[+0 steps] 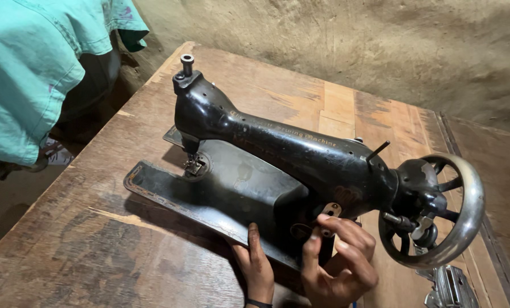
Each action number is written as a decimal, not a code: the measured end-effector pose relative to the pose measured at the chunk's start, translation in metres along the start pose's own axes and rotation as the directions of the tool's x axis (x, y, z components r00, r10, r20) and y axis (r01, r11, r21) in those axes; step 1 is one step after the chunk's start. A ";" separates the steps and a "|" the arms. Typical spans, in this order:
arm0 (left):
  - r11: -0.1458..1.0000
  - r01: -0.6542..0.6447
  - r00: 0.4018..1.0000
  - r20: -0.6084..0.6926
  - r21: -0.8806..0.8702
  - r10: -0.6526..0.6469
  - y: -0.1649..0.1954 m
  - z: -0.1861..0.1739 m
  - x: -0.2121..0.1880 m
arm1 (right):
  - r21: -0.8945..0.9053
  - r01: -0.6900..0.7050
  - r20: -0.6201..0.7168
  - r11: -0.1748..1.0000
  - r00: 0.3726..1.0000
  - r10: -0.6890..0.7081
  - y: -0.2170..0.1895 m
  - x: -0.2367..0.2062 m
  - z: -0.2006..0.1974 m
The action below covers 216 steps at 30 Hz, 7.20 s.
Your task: The person works on a black sewing machine set on a wooden table. They use a blue-handled screwdriver to loosen and tighten a screw at the handwheel hub, turn the handwheel by hand, reposition the machine, and fit a small metal part onto the side of the machine body.
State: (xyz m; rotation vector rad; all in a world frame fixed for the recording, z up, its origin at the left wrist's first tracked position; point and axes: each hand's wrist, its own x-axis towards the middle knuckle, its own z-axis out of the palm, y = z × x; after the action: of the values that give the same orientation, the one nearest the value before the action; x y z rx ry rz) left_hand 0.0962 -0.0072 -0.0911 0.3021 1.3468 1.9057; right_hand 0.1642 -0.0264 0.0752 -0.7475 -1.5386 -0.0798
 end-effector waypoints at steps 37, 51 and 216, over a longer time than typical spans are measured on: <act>0.999 0.019 1.000 -0.016 0.044 -0.018 -0.002 -0.002 -0.004 | 0.010 -0.159 -0.146 0.987 0.976 0.159 0.002 -0.011 0.003; 0.998 -0.058 0.998 -0.002 0.002 0.058 0.003 0.000 -0.005 | 0.074 -0.151 -0.146 0.986 0.976 0.161 0.000 -0.008 0.003; 0.998 -0.053 0.998 -0.046 0.024 0.054 0.006 0.000 -0.006 | -0.007 -0.176 -0.128 0.984 0.976 0.174 -0.001 -0.008 0.001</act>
State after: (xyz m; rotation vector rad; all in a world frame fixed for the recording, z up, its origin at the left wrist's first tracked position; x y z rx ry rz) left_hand 0.0976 -0.0118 -0.0845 0.3095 1.4048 1.9531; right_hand 0.1619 -0.0300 0.0684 -0.8729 -1.3471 -0.0103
